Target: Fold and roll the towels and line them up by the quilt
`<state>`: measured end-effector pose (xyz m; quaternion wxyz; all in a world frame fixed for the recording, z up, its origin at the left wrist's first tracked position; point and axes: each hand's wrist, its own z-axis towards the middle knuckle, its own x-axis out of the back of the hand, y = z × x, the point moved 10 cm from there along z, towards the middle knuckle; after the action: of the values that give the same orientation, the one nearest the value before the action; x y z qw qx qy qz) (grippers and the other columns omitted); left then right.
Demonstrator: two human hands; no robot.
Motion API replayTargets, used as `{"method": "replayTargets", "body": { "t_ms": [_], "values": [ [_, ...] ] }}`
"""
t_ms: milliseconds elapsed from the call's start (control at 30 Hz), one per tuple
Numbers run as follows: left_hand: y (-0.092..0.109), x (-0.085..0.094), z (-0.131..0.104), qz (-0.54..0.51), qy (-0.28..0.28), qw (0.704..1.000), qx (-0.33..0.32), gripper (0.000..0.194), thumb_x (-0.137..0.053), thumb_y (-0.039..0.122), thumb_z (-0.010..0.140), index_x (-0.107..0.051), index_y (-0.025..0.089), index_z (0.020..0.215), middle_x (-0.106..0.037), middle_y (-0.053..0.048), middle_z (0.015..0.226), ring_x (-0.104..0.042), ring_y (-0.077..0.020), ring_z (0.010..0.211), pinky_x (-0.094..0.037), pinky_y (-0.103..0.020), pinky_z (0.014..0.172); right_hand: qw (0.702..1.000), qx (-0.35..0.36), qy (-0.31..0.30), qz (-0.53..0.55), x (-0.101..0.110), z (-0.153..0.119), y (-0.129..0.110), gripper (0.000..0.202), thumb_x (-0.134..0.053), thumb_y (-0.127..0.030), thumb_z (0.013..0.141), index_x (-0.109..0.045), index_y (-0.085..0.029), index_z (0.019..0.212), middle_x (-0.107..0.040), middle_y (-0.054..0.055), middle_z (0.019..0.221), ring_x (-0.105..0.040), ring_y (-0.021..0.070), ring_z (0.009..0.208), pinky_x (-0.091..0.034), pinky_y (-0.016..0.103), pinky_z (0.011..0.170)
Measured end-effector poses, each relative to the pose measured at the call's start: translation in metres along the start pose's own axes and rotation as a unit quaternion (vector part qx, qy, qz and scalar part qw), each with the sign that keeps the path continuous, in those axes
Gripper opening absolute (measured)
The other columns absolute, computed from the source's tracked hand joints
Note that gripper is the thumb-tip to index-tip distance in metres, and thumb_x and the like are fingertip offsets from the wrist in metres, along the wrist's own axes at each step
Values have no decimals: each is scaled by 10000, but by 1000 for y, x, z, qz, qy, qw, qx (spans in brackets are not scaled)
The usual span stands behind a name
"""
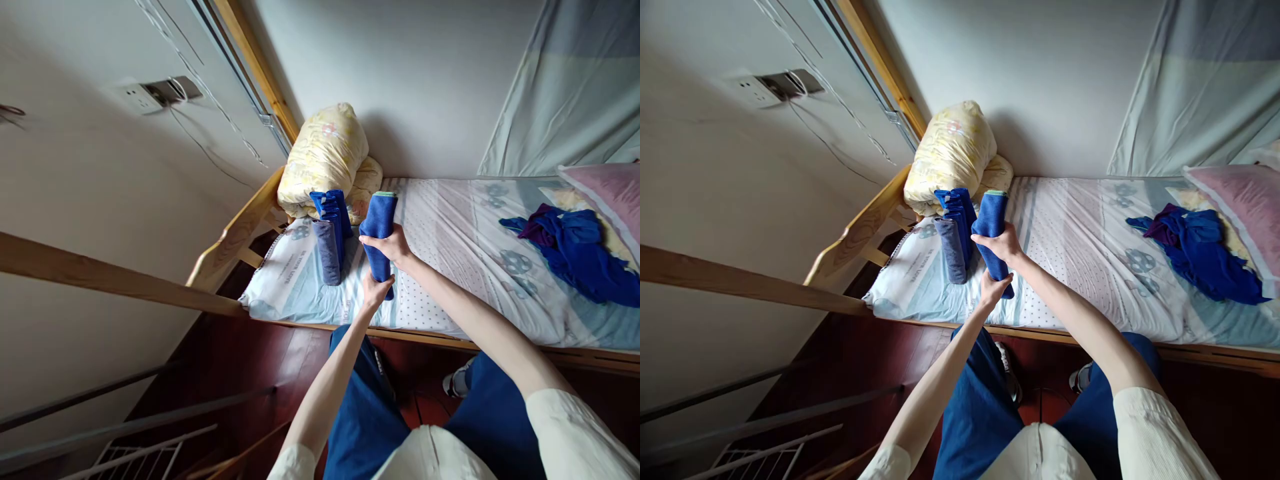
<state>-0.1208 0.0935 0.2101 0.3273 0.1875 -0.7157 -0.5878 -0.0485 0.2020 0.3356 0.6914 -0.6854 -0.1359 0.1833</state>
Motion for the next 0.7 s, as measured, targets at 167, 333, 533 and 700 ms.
{"method": "replayTargets", "body": {
  "t_ms": [167, 333, 533, 700],
  "values": [
    [-35, -1, 80, 25, 20, 999, 35, 275, -751, 254, 592, -600, 208, 817, -596, 34, 665, -597, -169, 641, -462, -279, 604, 999, -4, -4, -50, -27, 67, 35, 389, -928, -411, 547, -692, -170, 741, -759, 39, 765, -754, 243, 793, -614, 311, 677],
    [-65, -1, 159, 57, 43, 995, 72, 286, -774, 243, 624, -669, 199, 886, -659, -1, 734, -695, -244, 785, -525, -321, 710, 994, 45, -27, -97, -57, 142, 57, 375, -935, -364, 553, -712, -167, 780, -789, 50, 840, -767, 255, 900, -636, 331, 809],
    [-102, 4, 231, 15, 78, 991, 106, 530, -816, 166, 685, -682, 169, 1198, -762, -69, 972, -732, -278, 983, -539, -331, 795, 994, 61, -46, -83, -86, 216, 80, 444, -947, -394, 570, -761, -150, 891, -815, 63, 927, -781, 273, 984, -642, 377, 909],
    [-117, 0, 273, -37, 101, 991, 76, 434, -776, 10, 734, -650, 104, 1138, -758, -91, 1007, -673, -197, 950, -513, -328, 871, 993, 69, -57, -72, -104, 256, 96, 445, -950, -361, 582, -780, -127, 920, -817, 68, 968, -779, 291, 1044, -630, 392, 951]
  ]
}}
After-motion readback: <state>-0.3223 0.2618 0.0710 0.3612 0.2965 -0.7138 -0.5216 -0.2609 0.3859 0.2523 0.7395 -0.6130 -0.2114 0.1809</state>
